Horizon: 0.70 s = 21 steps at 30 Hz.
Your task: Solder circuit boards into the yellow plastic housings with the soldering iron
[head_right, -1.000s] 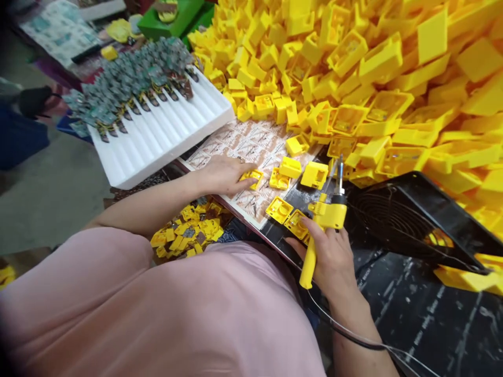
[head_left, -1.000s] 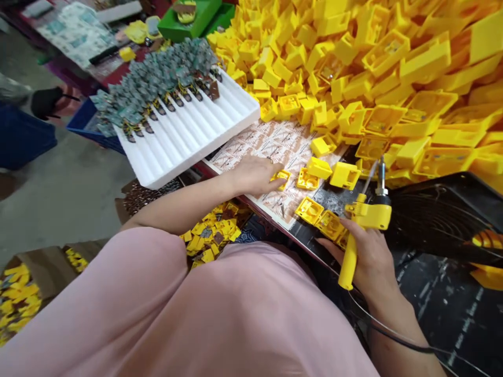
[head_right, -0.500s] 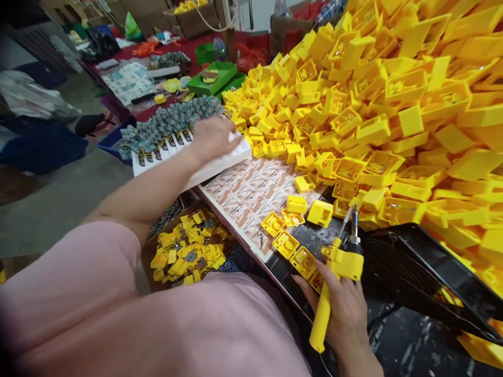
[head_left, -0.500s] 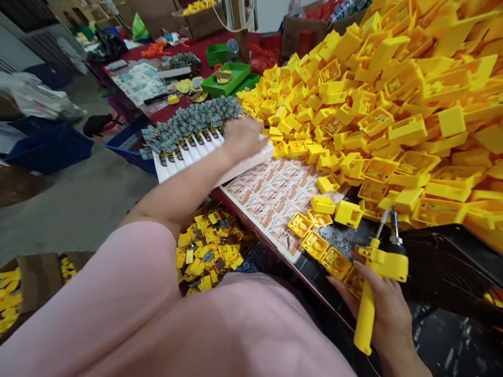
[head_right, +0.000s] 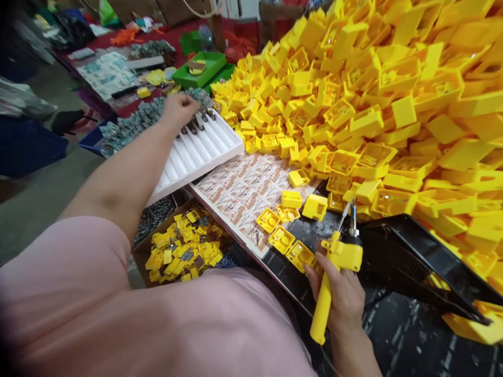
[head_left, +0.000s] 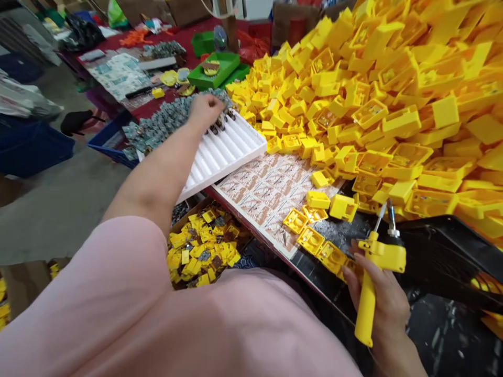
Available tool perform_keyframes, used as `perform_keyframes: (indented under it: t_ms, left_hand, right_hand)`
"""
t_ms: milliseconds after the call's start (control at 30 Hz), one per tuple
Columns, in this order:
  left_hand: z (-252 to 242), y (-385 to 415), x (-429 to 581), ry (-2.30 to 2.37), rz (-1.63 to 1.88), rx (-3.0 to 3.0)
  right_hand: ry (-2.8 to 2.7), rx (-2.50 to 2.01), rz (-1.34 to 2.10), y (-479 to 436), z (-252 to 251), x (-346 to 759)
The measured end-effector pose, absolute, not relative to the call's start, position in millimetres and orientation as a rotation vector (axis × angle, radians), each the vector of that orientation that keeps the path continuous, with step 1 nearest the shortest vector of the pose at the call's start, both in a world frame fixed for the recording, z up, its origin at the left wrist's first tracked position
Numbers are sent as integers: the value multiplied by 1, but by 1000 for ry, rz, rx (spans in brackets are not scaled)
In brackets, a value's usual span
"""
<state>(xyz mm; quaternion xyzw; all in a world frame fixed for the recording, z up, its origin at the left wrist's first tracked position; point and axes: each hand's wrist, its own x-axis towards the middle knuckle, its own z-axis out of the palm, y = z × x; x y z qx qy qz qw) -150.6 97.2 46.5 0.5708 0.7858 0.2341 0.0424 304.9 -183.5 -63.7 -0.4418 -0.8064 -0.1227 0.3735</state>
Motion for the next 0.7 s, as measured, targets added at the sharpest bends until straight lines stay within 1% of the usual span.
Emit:
perform_keyframes:
  t_ms: [100,133,267,400,533,700]
  left_hand:
    - [58,76,-137,2250,786,1853]
    - [63,65,-128,2085,834,1962]
    - [66,9,-80,1605,643,2265]
    - [31,-40,-37,1302,509,2420]
    - [-6,-64,-20,1314,516,2668]
    - [-25,-81,-16,1217,435,2671]
  right_hand:
    - [-1981,-1209,-210,-190,-60,303]
    - [-1967,-1229,-163,-192,-58,300]
    - [-1992,-1302,-30,-190,-43,279]
    - [-2152,-1233,-83,-170,-31,248]
    - [-2318,-1187,-46,-149,-33,222]
    - [-2377,-1216,-6,-138,-42,211]
